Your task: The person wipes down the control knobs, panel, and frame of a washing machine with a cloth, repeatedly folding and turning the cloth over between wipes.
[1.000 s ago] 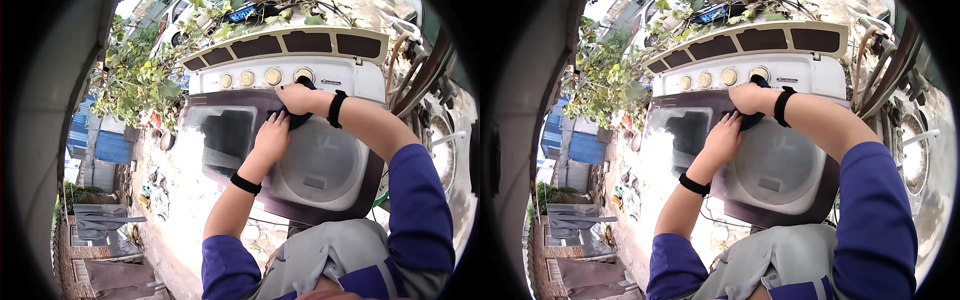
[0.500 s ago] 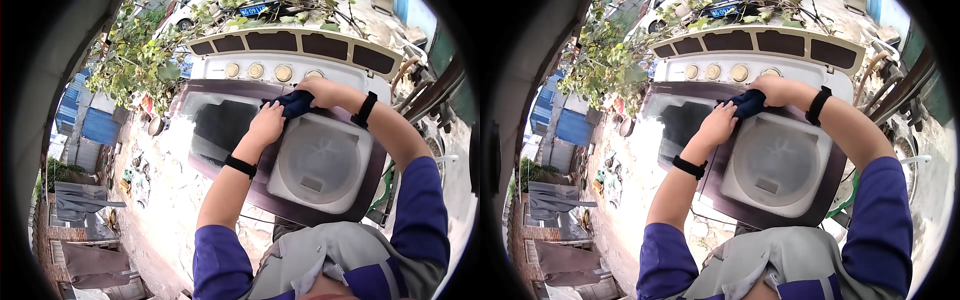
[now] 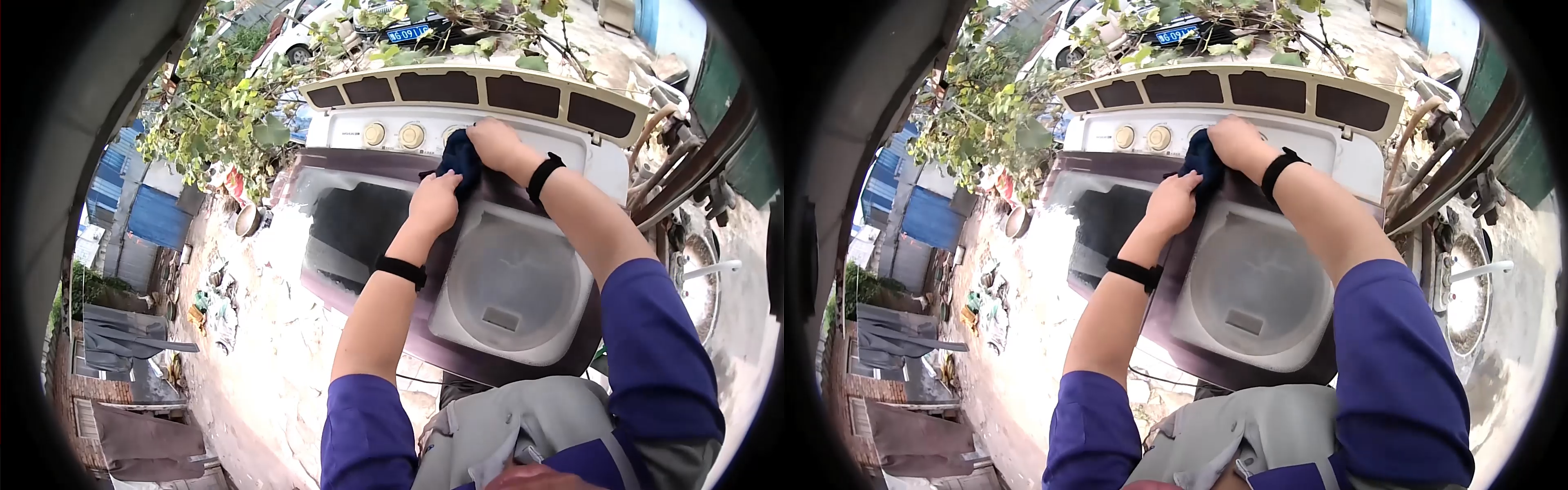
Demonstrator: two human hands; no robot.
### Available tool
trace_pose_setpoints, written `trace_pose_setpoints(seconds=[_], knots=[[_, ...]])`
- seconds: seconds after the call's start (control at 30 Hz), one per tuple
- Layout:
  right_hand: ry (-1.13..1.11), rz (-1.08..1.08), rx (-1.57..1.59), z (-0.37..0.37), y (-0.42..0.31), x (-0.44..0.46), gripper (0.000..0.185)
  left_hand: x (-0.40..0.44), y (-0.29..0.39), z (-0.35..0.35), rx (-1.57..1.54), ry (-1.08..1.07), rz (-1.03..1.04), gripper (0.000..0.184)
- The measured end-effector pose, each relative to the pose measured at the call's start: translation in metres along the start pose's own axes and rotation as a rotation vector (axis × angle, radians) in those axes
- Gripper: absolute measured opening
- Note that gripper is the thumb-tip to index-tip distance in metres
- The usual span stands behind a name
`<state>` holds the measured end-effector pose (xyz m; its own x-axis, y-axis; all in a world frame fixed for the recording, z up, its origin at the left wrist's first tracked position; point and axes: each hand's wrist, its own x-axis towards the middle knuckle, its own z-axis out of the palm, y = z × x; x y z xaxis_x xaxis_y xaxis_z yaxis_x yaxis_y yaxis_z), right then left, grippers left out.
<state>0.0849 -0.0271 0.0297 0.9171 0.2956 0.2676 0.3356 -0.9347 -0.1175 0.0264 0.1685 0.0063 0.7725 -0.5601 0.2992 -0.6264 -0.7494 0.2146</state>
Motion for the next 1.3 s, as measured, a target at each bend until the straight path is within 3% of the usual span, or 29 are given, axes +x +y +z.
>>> trace_pose_setpoints(seconds=[0.2, 0.27, 0.33, 0.4, 0.43, 0.53, 0.57, 0.63, 0.73, 0.83, 0.87, 0.93, 0.97, 1.0, 1.1, 1.3], knots=[[-0.444, 0.098, 0.024, -0.024, -0.02, 0.016, 0.026, -0.024, 0.016, -0.023, -0.045, -0.122, -0.135, 0.034], [-0.457, 0.079, 0.144, -0.017, 0.003, 0.027, 0.028, -0.021, 0.017, -0.031, -0.042, -0.157, -0.159, 0.037], [-0.224, 0.056, 0.091, -0.036, -0.004, 0.018, 0.022, -0.013, 0.019, -0.04, -0.081, -0.195, -0.223, 0.039], [0.292, -0.228, -0.173, -0.029, 0.001, 0.014, 0.016, 0.001, 0.01, -0.028, -0.053, -0.057, -0.165, 0.039], [0.272, -0.217, -0.293, -0.009, 0.004, 0.017, 0.013, 0.008, 0.008, -0.021, -0.023, -0.04, -0.143, 0.038], [0.203, 0.001, -0.24, 0.01, -0.004, 0.013, 0.016, 0.018, 0.012, -0.012, 0.103, 0.003, -0.057, 0.033], [-0.005, 0.065, -0.253, 0.009, -0.007, 0.014, 0.018, 0.017, 0.012, -0.011, 0.114, -0.005, -0.052, 0.032], [-0.192, 0.096, -0.227, -0.007, -0.025, 0.001, 0.02, 0.007, 0.011, -0.012, 0.101, -0.013, -0.027, 0.033], [-0.311, 0.164, -0.096, -0.015, -0.023, 0.001, 0.026, -0.008, 0.011, -0.022, 0.083, -0.016, 0.024, 0.031], [-0.393, 0.18, 0.082, -0.03, -0.009, 0.011, 0.031, -0.003, 0.015, -0.037, 0.046, -0.22, -0.064, 0.028], [-0.351, 0.129, 0.061, -0.033, -0.004, 0.016, 0.026, 0.004, 0.015, -0.041, 0.034, -0.268, -0.06, 0.028], [0.118, -0.124, -0.11, -0.028, 0.002, 0.016, 0.018, 0.025, 0.017, -0.044, 0.031, -0.312, -0.139, 0.036], [0.223, -0.168, -0.143, -0.024, 0.005, 0.022, 0.012, 0.03, 0.02, -0.038, 0.003, -0.224, -0.184, 0.041], [0.231, -0.193, -0.173, -0.018, 0.01, 0.026, 0.013, 0.033, 0.024, -0.03, -0.026, -0.135, -0.234, 0.047], [0.162, -0.093, -0.21, 0.005, 0.01, 0.019, 0.013, 0.042, 0.025, -0.007, 0.176, -0.197, -0.184, 0.056], [0.003, 0.01, -0.204, -0.002, -0.011, 0.007, 0.014, 0.024, 0.015, -0.001, 0.21, -0.146, -0.01, 0.049]])
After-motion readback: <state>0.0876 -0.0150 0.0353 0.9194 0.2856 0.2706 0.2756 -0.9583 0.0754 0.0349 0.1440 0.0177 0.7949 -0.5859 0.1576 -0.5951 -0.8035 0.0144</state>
